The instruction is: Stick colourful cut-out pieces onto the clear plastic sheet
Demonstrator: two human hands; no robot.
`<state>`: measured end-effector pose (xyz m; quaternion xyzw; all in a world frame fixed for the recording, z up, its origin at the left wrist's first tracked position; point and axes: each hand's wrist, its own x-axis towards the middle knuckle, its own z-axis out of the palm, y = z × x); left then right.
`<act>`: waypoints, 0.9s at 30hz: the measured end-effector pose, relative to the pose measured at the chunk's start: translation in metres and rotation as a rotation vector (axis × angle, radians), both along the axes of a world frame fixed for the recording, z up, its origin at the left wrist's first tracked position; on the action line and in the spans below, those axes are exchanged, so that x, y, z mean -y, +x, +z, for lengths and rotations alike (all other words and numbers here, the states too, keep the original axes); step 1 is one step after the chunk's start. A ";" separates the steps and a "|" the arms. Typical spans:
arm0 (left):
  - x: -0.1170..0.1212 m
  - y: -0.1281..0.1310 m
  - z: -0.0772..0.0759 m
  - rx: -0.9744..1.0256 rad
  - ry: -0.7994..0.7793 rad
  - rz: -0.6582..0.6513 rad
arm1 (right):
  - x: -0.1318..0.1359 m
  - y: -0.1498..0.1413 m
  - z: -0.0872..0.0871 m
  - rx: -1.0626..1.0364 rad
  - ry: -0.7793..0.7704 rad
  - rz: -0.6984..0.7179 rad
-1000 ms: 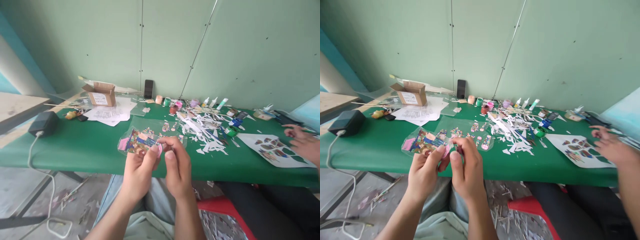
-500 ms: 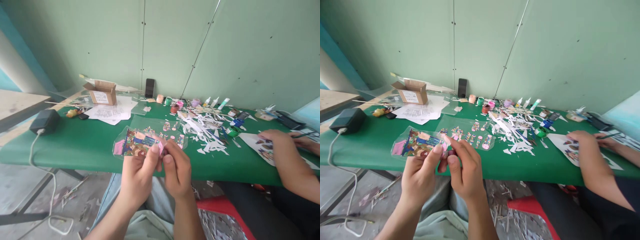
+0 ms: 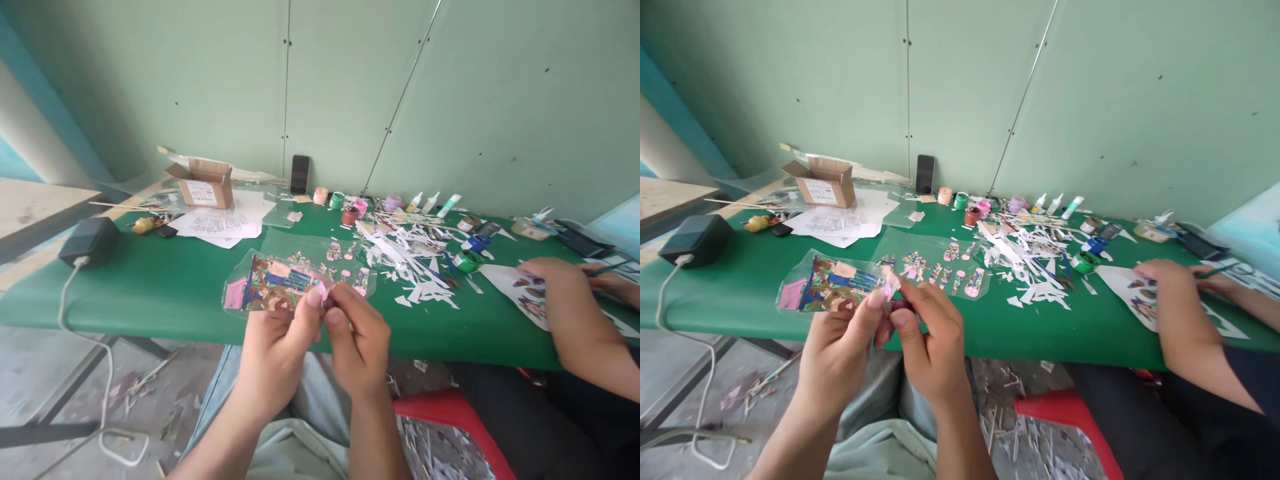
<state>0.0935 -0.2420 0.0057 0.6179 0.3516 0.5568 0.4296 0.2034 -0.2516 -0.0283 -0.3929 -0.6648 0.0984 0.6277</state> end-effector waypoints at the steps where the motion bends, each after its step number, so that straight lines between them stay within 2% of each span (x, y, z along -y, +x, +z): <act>1: -0.001 0.000 0.000 0.010 -0.009 -0.017 | 0.001 0.001 0.001 -0.002 -0.009 0.007; 5: -0.003 0.000 -0.001 0.068 -0.033 -0.093 | 0.003 0.002 0.004 -0.005 -0.031 0.019; 13: -0.004 -0.002 -0.015 0.217 -0.140 -0.131 | 0.003 -0.007 0.006 -0.096 -0.017 -0.005; 20: -0.003 -0.001 -0.015 0.307 -0.188 -0.158 | 0.005 -0.011 0.008 -0.184 -0.045 0.033; 27: -0.002 -0.002 -0.012 0.212 -0.141 -0.024 | 0.008 -0.010 0.010 -0.149 -0.013 -0.002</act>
